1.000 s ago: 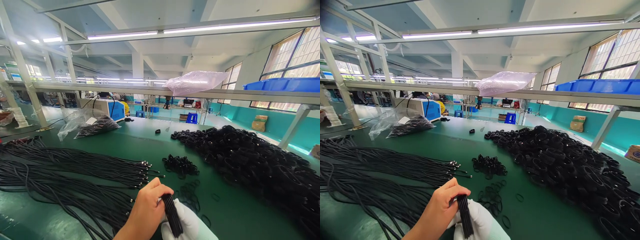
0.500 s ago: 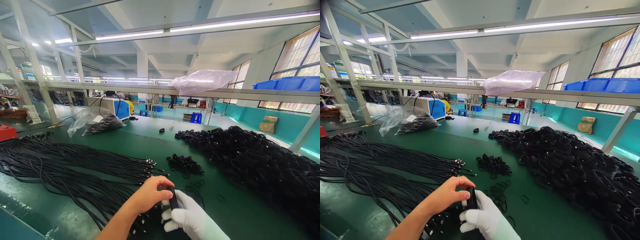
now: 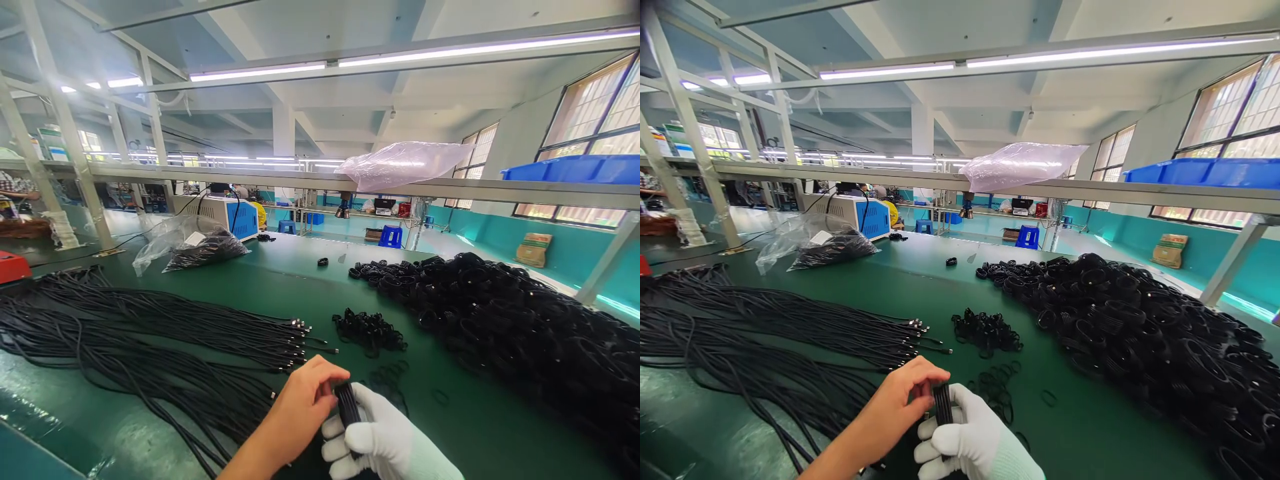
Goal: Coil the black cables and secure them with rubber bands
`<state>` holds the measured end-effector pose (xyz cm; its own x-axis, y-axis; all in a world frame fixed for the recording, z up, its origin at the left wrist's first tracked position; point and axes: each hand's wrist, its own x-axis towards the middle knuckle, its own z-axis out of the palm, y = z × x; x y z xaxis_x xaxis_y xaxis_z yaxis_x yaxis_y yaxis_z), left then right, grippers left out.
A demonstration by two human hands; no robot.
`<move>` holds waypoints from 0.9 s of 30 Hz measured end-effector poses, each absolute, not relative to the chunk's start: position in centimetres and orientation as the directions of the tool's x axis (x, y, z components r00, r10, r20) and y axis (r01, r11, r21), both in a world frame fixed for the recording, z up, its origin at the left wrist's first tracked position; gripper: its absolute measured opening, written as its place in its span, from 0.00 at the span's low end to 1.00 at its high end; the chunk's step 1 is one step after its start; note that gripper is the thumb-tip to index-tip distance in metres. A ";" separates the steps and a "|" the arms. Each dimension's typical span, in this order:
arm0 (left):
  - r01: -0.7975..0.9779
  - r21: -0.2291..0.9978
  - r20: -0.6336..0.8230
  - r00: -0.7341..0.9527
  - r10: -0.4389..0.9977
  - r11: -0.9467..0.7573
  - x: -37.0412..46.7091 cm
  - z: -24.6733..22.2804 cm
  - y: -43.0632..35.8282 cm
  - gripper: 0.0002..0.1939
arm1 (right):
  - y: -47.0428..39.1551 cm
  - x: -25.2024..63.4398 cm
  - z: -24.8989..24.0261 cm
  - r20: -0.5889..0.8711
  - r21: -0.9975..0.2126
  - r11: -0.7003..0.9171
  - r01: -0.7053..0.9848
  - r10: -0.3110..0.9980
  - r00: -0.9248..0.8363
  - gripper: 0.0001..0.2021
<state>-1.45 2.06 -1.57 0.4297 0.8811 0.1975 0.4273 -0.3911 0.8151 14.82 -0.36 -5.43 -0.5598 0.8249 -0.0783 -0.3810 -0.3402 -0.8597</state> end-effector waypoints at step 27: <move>0.587 0.699 0.362 0.202 0.910 -0.409 -3.2 -0.7 2.3 0.09 | 0.6 16.9 -5.3 0.028 -0.804 -0.347 -0.482 0.789 -0.614 0.30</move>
<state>-3.22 2.33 -0.73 0.2017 0.9099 0.3625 0.5866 -0.4086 0.6993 16.90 0.64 -5.26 -0.6140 0.7888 0.0276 -0.4821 -0.3471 -0.8044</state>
